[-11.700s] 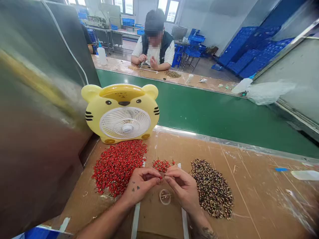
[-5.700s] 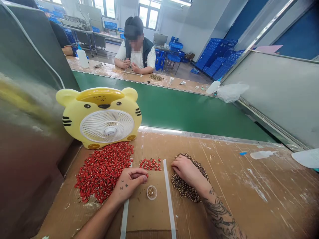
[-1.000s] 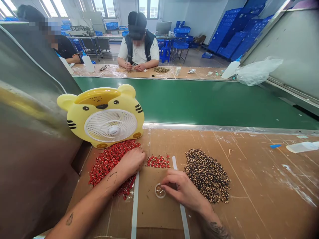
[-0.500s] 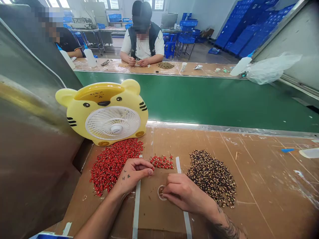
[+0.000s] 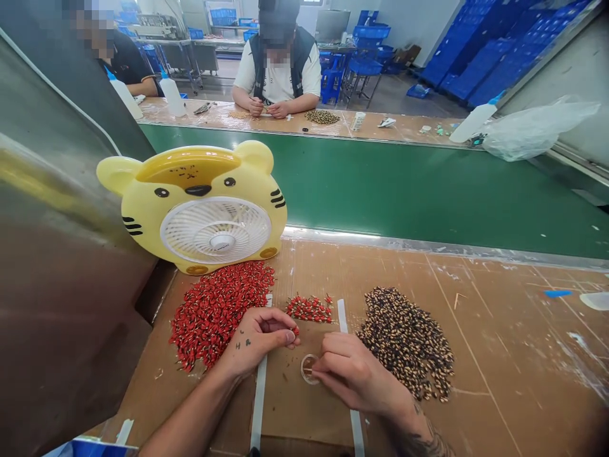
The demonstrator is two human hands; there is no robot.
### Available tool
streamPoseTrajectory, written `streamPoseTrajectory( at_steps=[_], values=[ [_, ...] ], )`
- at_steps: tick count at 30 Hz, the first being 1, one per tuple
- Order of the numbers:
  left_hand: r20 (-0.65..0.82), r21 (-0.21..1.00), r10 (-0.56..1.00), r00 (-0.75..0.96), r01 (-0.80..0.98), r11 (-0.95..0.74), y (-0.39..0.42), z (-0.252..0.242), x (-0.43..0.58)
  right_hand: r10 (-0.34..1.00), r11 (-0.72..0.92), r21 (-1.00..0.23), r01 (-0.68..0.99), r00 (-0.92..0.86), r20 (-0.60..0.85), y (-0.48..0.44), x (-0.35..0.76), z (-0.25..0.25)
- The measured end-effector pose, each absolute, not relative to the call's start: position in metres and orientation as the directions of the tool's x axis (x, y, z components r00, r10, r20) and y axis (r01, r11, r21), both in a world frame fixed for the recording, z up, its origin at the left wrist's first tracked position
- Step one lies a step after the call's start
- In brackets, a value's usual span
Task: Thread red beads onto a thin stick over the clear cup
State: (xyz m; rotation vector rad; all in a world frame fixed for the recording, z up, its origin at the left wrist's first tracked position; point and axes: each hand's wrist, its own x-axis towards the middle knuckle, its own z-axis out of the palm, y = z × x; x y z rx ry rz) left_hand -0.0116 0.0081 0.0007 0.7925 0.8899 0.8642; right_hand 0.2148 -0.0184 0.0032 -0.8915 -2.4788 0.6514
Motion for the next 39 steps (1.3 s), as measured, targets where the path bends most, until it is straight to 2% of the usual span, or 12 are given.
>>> streamPoseTrajectory(
  at_steps=[4, 7, 9, 12, 14, 16, 27, 36, 39],
  values=[
    [-0.309, 0.887, 0.891, 0.334, -0.236, 0.396, 0.008, 0.002, -0.010, 0.694, 0.657, -0.579, 0.483, -0.688, 0.214, -0.019, 0.216, 0.003],
    [-0.330, 0.883, 0.880, 0.340, -0.217, 0.415, 0.007, 0.004, -0.008, 0.708, 0.600, -0.667, 0.441, -0.681, 0.187, -0.020, 0.222, 0.005],
    [-0.355, 0.872, 0.867, 0.351, -0.211, 0.442, 0.006, 0.007, -0.006, 0.773, 0.529, -0.756, 0.387, -0.587, 0.240, -0.021, 0.227, 0.008],
    [-0.378, 0.864, 0.847, 0.375, -0.184, 0.468, 0.005, 0.009, -0.003, 0.878, 0.429, -0.860, 0.277, -0.352, 0.325, -0.021, 0.230, 0.012],
    [-0.385, 0.871, 0.840, 0.383, -0.151, 0.468, 0.005, 0.011, -0.001, 0.909, 0.396, -0.886, 0.240, -0.237, 0.342, -0.021, 0.229, 0.014],
    [-0.386, 0.881, 0.837, 0.388, -0.114, 0.459, 0.005, 0.012, 0.000, 0.919, 0.382, -0.894, 0.233, -0.197, 0.341, -0.021, 0.226, 0.014],
    [-0.352, 0.906, 0.828, 0.436, -0.065, 0.419, 0.003, 0.012, -0.001, 0.915, 0.390, -0.870, 0.301, -0.238, 0.327, -0.021, 0.220, 0.010],
    [-0.336, 0.920, 0.839, 0.429, -0.040, 0.389, 0.005, 0.010, -0.002, 0.941, 0.312, -0.894, 0.322, -0.232, 0.245, -0.017, 0.231, 0.008],
    [-0.348, 0.919, 0.844, 0.408, -0.030, 0.393, 0.005, 0.009, -0.002, 0.919, 0.308, -0.881, 0.359, -0.352, 0.177, -0.018, 0.235, 0.013]
  ],
)
